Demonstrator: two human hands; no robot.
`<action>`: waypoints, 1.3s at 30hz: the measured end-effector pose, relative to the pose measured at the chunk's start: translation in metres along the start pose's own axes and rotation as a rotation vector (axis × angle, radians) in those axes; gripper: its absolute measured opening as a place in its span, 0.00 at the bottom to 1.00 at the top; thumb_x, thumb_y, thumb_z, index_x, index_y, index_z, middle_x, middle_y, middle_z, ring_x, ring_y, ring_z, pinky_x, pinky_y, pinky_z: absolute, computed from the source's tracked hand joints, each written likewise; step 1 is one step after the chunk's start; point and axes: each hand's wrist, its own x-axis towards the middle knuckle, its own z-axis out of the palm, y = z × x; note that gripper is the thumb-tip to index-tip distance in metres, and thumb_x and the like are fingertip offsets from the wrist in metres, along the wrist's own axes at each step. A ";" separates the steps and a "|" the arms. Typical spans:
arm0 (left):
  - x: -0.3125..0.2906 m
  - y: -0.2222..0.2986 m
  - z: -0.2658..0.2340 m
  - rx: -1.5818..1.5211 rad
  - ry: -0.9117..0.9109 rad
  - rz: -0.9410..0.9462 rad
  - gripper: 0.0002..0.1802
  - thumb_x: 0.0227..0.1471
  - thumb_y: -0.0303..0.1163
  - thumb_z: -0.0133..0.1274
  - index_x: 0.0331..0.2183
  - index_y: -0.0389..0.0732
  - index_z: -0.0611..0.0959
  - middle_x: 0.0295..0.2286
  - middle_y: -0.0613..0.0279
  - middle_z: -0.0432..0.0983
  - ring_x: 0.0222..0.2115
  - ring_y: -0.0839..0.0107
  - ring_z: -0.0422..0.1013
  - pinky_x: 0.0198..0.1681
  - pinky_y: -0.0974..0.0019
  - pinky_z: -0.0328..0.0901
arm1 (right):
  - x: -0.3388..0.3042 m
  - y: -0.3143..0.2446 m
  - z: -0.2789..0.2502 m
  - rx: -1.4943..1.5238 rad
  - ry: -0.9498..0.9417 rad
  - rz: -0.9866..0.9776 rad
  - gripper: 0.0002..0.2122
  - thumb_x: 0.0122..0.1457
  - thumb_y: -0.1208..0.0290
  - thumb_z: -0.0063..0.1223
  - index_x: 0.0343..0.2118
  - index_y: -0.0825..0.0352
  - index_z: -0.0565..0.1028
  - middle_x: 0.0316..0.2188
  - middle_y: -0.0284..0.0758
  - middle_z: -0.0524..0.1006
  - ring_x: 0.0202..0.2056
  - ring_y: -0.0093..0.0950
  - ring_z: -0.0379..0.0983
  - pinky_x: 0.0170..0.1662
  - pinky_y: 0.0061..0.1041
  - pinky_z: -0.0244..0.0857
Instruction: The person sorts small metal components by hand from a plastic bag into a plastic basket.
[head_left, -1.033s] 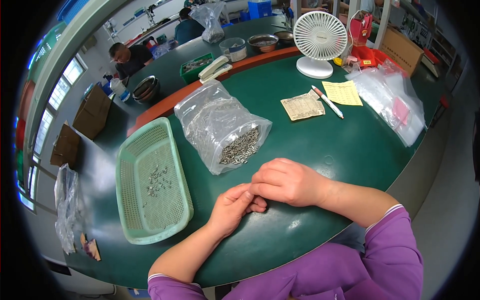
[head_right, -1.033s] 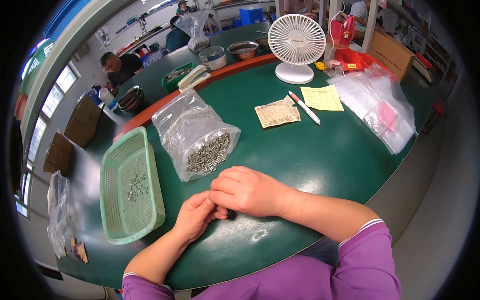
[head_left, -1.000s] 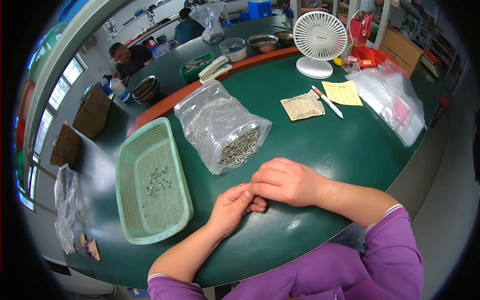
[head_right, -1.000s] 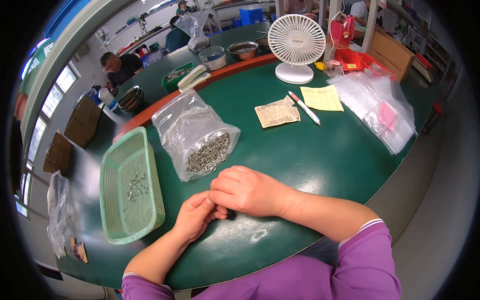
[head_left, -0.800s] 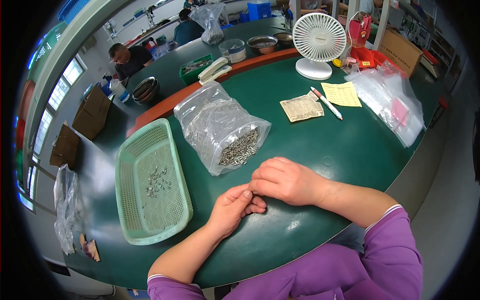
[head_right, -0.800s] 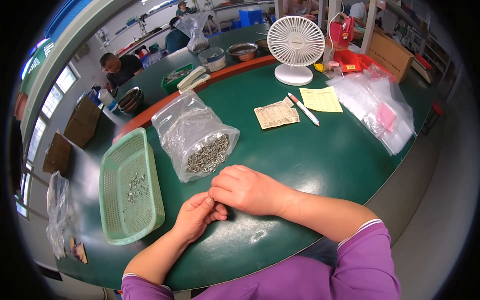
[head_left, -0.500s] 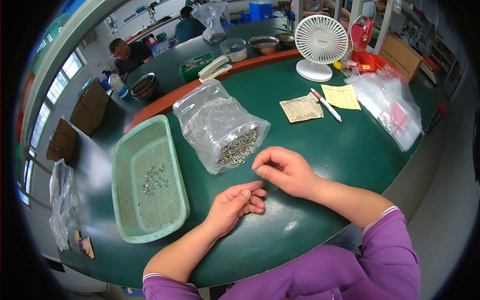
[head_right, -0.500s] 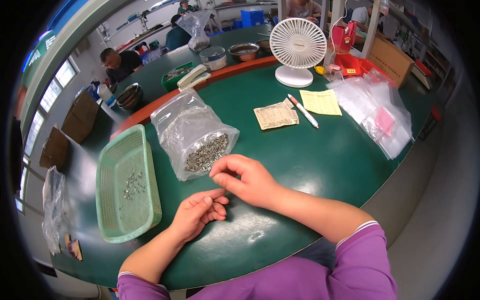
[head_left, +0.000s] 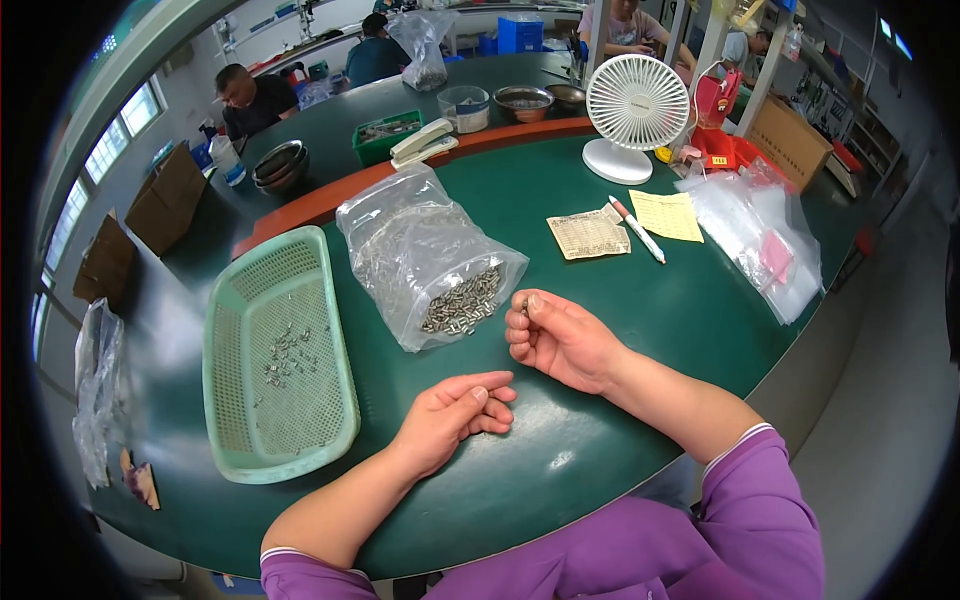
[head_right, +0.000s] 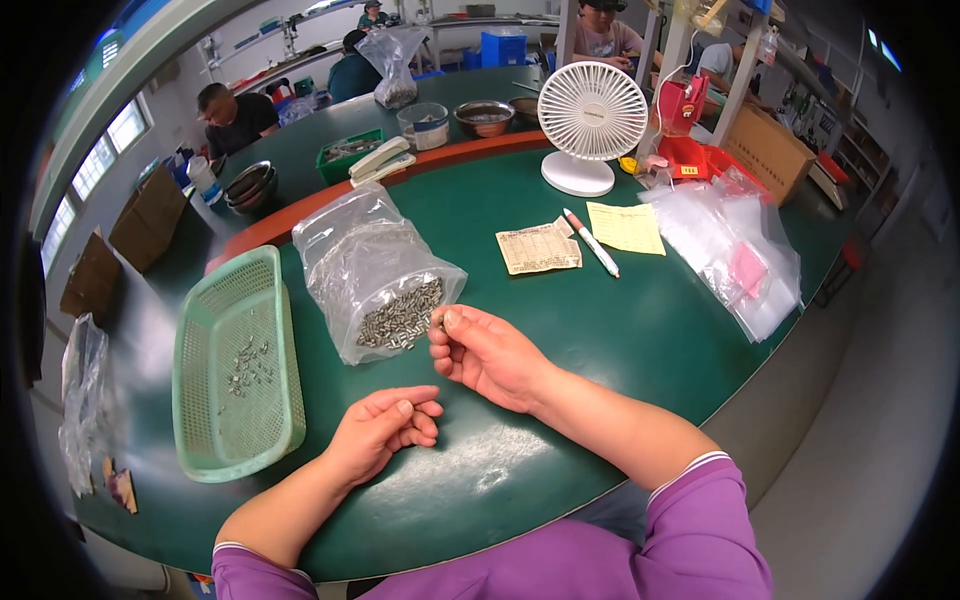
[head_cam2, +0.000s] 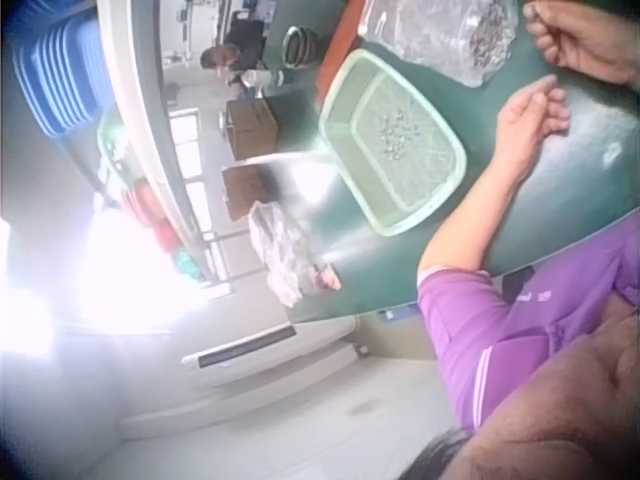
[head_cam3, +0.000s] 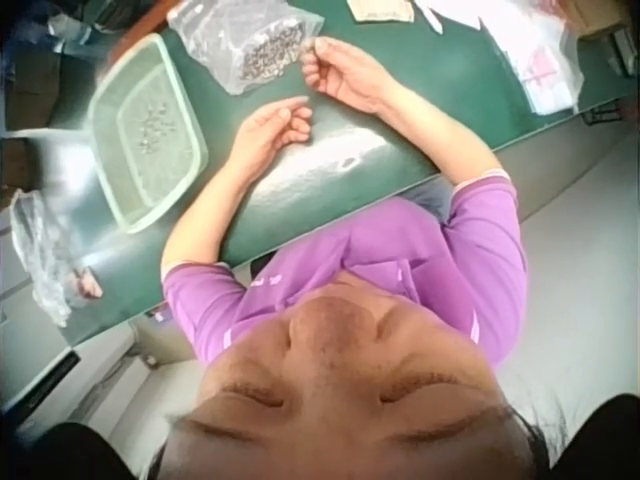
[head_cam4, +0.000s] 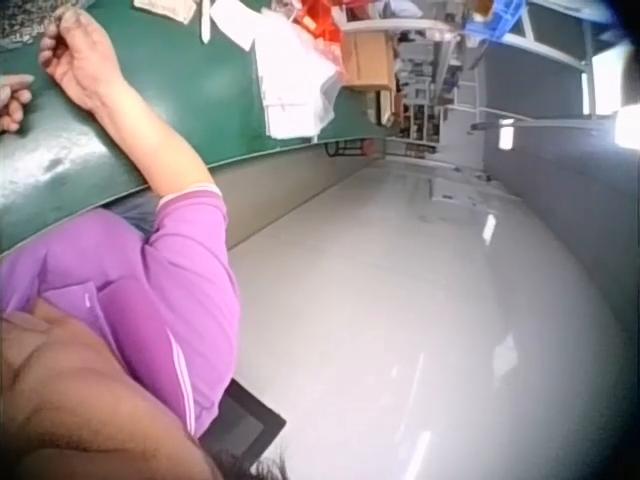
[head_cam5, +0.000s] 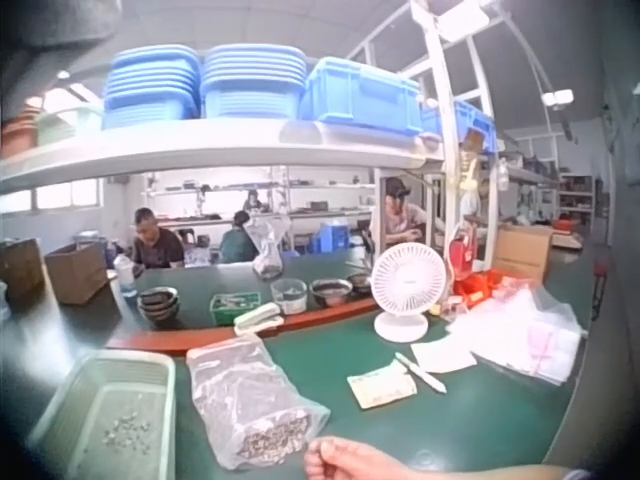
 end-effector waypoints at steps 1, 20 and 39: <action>0.000 0.000 0.000 -0.004 -0.007 0.003 0.18 0.57 0.29 0.38 0.47 0.32 0.68 0.38 0.56 0.70 0.34 0.72 0.70 0.39 0.70 0.67 | 0.000 0.000 0.000 -0.005 -0.013 -0.004 0.07 0.59 0.65 0.42 0.36 0.62 0.66 0.29 0.26 0.66 0.31 0.18 0.62 0.37 0.17 0.60; 0.006 -0.005 -0.005 0.034 -0.057 0.047 0.17 0.56 0.28 0.40 0.46 0.32 0.69 0.37 0.57 0.70 0.33 0.72 0.70 0.39 0.71 0.67 | 0.002 0.006 0.011 -0.298 0.042 -0.089 0.06 0.56 0.68 0.49 0.34 0.61 0.67 0.29 0.28 0.67 0.32 0.20 0.62 0.38 0.19 0.59; 0.008 -0.011 -0.002 0.163 -0.079 0.076 0.15 0.55 0.26 0.39 0.44 0.32 0.71 0.35 0.58 0.71 0.32 0.74 0.70 0.38 0.73 0.67 | 0.065 -0.008 0.095 -1.542 0.015 -0.593 0.06 0.49 0.76 0.54 0.31 0.67 0.76 0.28 0.31 0.75 0.29 0.18 0.70 0.35 0.18 0.65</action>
